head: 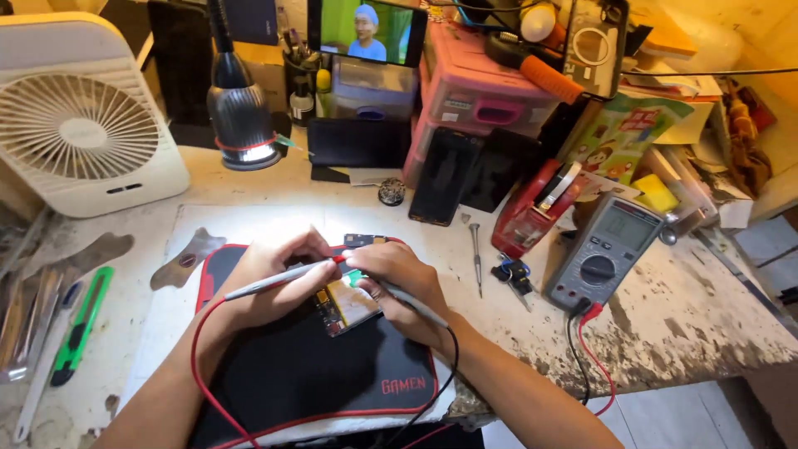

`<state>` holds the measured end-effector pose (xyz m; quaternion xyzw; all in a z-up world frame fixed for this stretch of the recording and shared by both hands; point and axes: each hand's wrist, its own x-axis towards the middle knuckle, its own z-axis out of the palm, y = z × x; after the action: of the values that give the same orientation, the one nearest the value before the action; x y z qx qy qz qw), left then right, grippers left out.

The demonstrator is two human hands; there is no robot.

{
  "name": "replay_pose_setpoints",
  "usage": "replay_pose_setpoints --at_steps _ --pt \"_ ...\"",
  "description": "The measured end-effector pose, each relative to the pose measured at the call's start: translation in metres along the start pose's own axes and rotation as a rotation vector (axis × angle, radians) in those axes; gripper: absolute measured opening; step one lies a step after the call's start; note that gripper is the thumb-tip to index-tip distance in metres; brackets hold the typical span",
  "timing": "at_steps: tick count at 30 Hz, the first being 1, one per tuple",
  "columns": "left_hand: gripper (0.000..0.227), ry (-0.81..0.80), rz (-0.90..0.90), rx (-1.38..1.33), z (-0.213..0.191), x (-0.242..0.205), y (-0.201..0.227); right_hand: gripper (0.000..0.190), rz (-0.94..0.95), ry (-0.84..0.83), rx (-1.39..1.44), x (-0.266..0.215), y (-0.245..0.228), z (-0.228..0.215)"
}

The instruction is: The person uses a multimeter to test the circuit board of a disassembled smartphone. They adjust the multimeter dial and then use the probes to touch various points on the phone's motherboard while observing the readings.

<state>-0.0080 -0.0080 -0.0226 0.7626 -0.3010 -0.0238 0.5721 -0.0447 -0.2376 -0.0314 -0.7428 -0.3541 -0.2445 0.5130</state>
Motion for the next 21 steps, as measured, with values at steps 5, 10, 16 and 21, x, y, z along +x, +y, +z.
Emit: replay_pose_setpoints --at_steps 5,10,16,21 --pt "0.013 0.233 -0.044 -0.06 0.0 0.002 -0.009 0.018 0.107 0.045 -0.011 0.003 0.013 -0.012" --pt "0.013 0.344 -0.124 -0.096 -0.006 0.001 -0.004 0.015 0.084 -0.014 -0.076 0.003 0.016 -0.018" --pt "0.01 0.27 -0.016 0.231 -0.004 0.002 -0.001 0.016 0.11 -0.059 -0.153 0.002 0.018 -0.021" --pt "0.006 0.165 0.234 0.554 -0.003 0.001 -0.003 0.018 0.137 -0.122 -0.248 0.006 0.012 -0.026"
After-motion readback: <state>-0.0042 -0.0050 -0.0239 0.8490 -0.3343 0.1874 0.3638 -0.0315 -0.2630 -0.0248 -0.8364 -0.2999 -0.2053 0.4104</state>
